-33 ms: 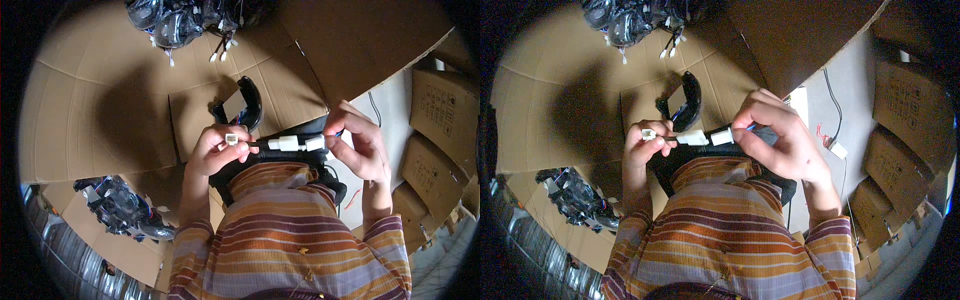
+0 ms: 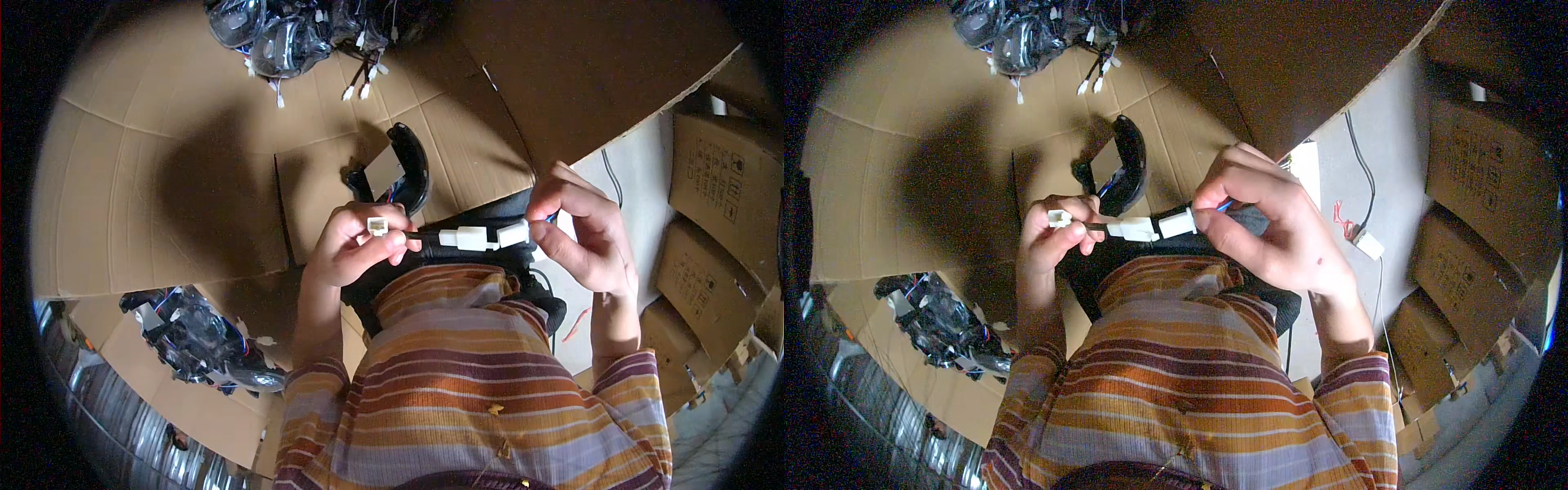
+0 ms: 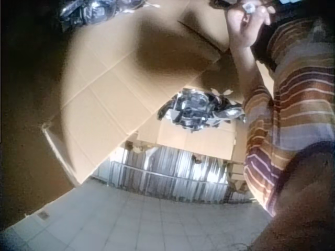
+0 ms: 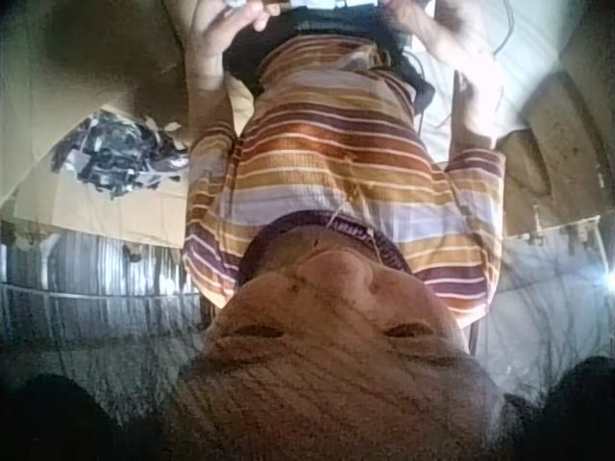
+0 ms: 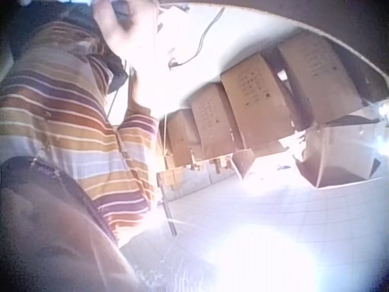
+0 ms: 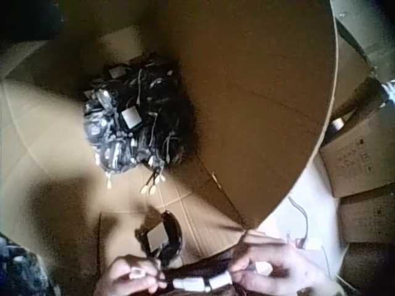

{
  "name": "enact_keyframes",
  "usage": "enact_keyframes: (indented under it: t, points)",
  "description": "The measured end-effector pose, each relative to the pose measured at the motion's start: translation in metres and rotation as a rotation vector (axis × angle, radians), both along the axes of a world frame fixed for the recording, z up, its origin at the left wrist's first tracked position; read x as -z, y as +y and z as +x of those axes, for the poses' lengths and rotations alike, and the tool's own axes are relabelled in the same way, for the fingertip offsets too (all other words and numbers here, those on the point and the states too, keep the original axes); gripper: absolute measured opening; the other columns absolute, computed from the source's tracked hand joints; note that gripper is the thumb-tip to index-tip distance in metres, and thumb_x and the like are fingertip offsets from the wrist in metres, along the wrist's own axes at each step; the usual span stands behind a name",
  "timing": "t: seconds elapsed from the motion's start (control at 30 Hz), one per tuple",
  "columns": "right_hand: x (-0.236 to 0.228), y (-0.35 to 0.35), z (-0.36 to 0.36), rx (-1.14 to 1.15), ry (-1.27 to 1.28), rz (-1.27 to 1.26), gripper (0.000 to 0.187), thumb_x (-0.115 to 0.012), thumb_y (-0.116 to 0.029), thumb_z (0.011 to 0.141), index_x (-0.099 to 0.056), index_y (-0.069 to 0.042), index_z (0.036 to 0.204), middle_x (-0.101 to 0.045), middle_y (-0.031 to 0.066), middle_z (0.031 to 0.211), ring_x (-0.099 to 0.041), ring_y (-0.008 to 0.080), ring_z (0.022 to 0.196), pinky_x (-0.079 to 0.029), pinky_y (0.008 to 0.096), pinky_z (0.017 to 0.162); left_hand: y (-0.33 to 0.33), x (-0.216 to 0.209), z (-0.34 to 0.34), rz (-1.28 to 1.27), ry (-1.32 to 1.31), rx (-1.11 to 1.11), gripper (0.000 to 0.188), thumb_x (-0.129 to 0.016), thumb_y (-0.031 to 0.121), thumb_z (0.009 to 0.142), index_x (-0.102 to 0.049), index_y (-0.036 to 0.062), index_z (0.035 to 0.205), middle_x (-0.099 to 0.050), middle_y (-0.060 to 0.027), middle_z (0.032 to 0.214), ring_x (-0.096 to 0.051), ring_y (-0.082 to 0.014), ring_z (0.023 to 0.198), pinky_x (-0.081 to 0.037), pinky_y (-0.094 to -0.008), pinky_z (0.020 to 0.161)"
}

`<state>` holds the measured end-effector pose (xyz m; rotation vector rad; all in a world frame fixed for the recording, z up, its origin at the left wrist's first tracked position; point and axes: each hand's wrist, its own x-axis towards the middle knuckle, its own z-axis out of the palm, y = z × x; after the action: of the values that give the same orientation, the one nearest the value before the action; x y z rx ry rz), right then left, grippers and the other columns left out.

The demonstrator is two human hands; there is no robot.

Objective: The person connects and sorts electrical wiring harnesses and light housings by hand, taking them from large cardboard boxes on a warehouse floor.

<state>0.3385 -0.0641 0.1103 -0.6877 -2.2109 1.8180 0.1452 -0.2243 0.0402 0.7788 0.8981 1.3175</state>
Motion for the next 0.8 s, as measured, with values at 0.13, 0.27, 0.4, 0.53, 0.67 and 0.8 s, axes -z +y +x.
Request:
enact_keyframes:
  t: [0.13,0.27,0.4,0.53,0.67,0.8]
  points:
    - [0.003,-0.004,-0.002,-0.012,0.029,-0.015,0.008,-0.055,-0.006,0.066,-0.053,0.000,0.070,-0.049,0.0065,0.068,-0.044,0.0181,0.066,-0.032,0.0283,0.062,-0.003,-0.002,0.000,-0.113,-0.007,0.031,0.011,-0.045,0.002,0.079,-0.050,-0.0070,0.081,-0.055,-0.0095,0.067,-0.048,-0.0087,0.051,-0.041,-0.0227,0.050]
    - [0.006,-0.010,-0.002,-0.024,0.036,0.004,0.005,-0.055,-0.004,0.066,-0.052,0.000,0.069,-0.049,0.0065,0.068,-0.044,0.0188,0.067,-0.034,0.0283,0.062,-0.003,-0.003,0.003,-0.100,-0.045,0.048,0.011,-0.045,0.003,0.078,-0.050,-0.0068,0.081,-0.056,-0.0092,0.068,-0.047,-0.0081,0.050,-0.039,-0.0211,0.048]
    - [0.002,-0.017,-0.005,0.044,-0.048,0.249,0.009,-0.056,-0.001,0.063,-0.050,-0.001,0.069,-0.047,0.0087,0.069,-0.045,0.0238,0.067,-0.036,0.0307,0.060,0.000,-0.004,0.004,-0.097,-0.051,0.076,0.011,-0.046,0.004,0.078,-0.050,-0.0059,0.080,-0.056,-0.0089,0.069,-0.046,-0.0073,0.050,-0.038,-0.0202,0.047]
    - [0.003,-0.017,-0.006,0.012,-0.033,0.276,0.009,-0.055,-0.001,0.063,-0.049,-0.001,0.069,-0.046,0.0094,0.069,-0.045,0.0248,0.067,-0.037,0.0313,0.060,0.004,-0.013,0.004,-0.146,0.044,0.052,0.011,-0.045,0.005,0.079,-0.050,-0.0041,0.079,-0.055,-0.0074,0.069,-0.045,-0.0065,0.051,-0.037,-0.0192,0.045]
    - [0.004,-0.011,-0.004,0.023,0.012,0.156,0.008,-0.054,0.000,0.063,-0.049,-0.001,0.068,-0.047,0.0080,0.068,-0.045,0.0224,0.066,-0.035,0.0299,0.059,-0.006,-0.034,0.001,-0.249,0.153,0.011,0.009,-0.046,0.004,0.078,-0.050,-0.0029,0.080,-0.055,-0.0085,0.069,-0.047,-0.0073,0.053,-0.041,-0.0203,0.048]
    - [-0.002,0.002,0.013,0.134,0.002,0.006,0.004,-0.054,-0.003,0.064,-0.050,-0.001,0.066,-0.048,0.0063,0.065,-0.044,0.0190,0.064,-0.033,0.0278,0.059,-0.198,-0.051,0.000,-0.560,0.076,-0.833,0.028,-0.044,0.021,0.079,-0.049,-0.0006,0.097,-0.053,-0.0124,0.087,-0.054,-0.0163,0.068,-0.047,-0.0259,0.054]
